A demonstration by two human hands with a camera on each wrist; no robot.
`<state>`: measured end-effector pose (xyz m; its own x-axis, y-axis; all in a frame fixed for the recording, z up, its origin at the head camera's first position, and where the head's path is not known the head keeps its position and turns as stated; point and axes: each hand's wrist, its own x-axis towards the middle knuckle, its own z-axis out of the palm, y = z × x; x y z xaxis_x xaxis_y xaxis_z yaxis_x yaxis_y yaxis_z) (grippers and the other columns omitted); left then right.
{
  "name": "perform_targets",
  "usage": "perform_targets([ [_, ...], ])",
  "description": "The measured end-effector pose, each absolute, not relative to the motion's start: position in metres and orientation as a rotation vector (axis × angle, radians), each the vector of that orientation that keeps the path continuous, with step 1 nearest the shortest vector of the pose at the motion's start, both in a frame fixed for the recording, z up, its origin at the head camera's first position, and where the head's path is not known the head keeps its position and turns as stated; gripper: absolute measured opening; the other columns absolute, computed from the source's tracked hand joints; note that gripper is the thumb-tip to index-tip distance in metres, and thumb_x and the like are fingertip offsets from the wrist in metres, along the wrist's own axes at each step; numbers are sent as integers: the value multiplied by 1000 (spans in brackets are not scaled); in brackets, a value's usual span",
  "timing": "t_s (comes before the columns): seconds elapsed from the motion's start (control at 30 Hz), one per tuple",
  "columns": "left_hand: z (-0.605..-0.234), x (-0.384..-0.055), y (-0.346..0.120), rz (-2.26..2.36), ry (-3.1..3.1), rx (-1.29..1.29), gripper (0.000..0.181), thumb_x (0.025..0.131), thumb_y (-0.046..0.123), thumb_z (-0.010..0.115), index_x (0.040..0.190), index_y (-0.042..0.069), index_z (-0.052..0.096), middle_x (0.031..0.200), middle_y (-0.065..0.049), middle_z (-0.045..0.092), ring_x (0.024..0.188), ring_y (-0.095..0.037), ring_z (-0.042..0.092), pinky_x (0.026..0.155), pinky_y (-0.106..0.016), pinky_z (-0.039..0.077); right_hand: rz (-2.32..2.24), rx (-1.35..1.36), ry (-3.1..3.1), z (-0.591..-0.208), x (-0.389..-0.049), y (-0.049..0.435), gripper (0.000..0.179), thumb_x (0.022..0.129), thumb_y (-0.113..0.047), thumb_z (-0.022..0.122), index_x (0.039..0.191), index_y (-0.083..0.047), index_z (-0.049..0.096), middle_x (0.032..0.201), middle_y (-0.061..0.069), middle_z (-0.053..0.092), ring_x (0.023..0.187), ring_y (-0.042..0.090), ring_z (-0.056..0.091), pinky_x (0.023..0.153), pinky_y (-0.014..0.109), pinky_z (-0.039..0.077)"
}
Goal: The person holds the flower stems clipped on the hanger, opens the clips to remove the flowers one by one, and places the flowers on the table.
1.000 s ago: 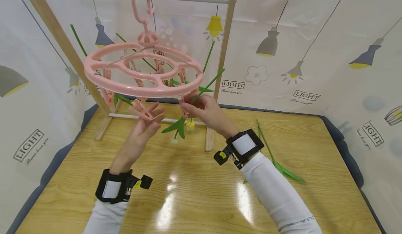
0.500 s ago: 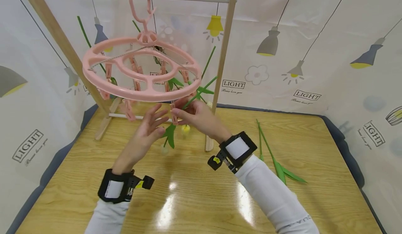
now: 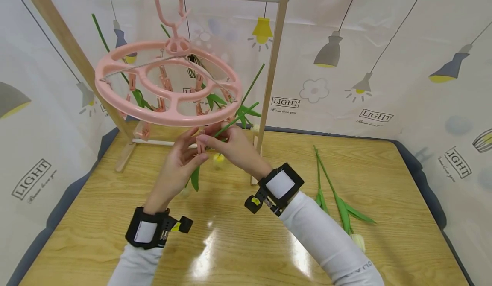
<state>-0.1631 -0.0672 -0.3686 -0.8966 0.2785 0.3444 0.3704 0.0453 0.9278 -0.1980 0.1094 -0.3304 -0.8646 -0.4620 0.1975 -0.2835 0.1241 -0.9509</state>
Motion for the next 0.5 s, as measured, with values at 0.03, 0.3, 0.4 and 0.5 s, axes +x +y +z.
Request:
perform_targets([
  [0.03,-369,-163,-67,-1981,-2224,-684,62,95,4,57,151,8,28,142,-26,46,118,-35,58,93,-56,52,-1835,-753,2257,-331,-198,109,22,96,-18,60,111,-2,63,111,14,65,96,18,59,85,39,51],
  [0.3,-370,-164,-68,-1847,-2271,-651,38,97,2,53,134,-5,50,117,-26,65,98,-29,66,82,-37,57,-1752,-754,2302,-328,-197,118,28,98,-21,56,120,-4,63,119,16,64,101,26,57,87,46,50],
  [0.4,-371,-164,-69,-1807,-2281,-651,40,97,1,52,136,-5,47,114,-28,66,94,-30,66,77,-29,55,-1759,-735,2276,-329,-197,126,29,99,-21,54,122,-4,61,117,17,64,101,28,57,81,34,49],
  [0.5,-371,-165,-71,-1744,-2282,-655,46,97,0,52,141,-2,42,109,-28,68,88,-30,66,71,-25,52,-1790,-736,2273,-330,-196,134,29,99,-18,53,121,0,60,112,14,66,98,26,59,75,27,48],
])
